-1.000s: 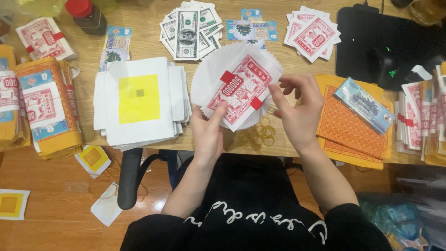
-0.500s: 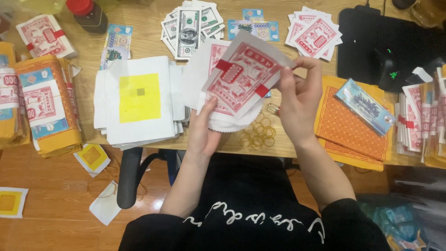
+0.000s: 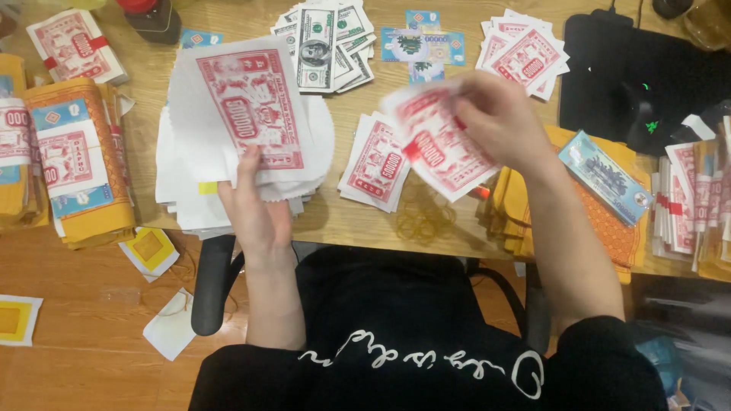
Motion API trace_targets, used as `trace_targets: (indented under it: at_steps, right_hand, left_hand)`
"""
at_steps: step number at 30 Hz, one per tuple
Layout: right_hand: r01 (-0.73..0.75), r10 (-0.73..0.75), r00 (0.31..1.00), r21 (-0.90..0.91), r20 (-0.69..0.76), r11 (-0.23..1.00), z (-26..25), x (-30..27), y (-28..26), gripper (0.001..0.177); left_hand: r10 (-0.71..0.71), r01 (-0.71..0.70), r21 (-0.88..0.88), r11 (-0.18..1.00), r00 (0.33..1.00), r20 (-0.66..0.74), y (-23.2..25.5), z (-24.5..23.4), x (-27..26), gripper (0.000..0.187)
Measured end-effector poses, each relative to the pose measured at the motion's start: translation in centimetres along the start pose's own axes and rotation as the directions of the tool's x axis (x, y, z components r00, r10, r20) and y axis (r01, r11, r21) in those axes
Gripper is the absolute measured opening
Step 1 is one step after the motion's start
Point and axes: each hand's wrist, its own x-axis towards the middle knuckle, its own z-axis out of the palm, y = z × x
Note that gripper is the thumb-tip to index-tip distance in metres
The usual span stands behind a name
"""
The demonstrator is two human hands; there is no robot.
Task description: The person sorts and counts stacks of paper money on a wooden table. They handle both green US dollar bills and red Vietnamese dong bills, fanning them out and stacking them into neat piles.
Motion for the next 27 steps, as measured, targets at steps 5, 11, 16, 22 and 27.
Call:
trace_targets:
  at_steps: [5, 11, 16, 22, 27]
  right_hand:
    - [0.372, -0.213, 0.837, -0.237, 0.504, 0.898, 2.8, 3.0, 0.9, 0.019]
    - [0.605, -0.103, 0.674, -0.466, 0.732, 0.646, 8.5, 5.3, 1.3, 0.021]
    - [0.796, -0.122, 0.546, -0.468, 0.829, 0.383, 13.3, 5.4, 3.6, 0.027]
    - [0.8, -0.063, 0.546, -0.498, 0.835, 0.336, 11.8, 4.5, 1.7, 0.05]
    - [0.818, -0.114, 0.558, -0.521, 0.822, 0.245, 12.0, 4.8, 3.0, 0.07]
  left_hand:
    - [0.059, -0.05, -0.047, 0.998, 0.975, 0.213, -1.6, -2.4, 1.9, 0.063]
    - [0.042, -0.035, -0.04, 0.999, 0.979, 0.198, -1.7, -2.3, 2.7, 0.067]
    - [0.036, -0.03, -0.036, 0.999, 0.979, 0.2, -0.6, -1.3, 2.6, 0.067]
    - [0.038, -0.026, -0.053, 0.998, 0.966, 0.256, -0.8, -2.1, 3.2, 0.068]
    - [0.02, 0.004, -0.085, 0.996, 0.958, 0.285, -0.8, -1.8, 3.3, 0.069]
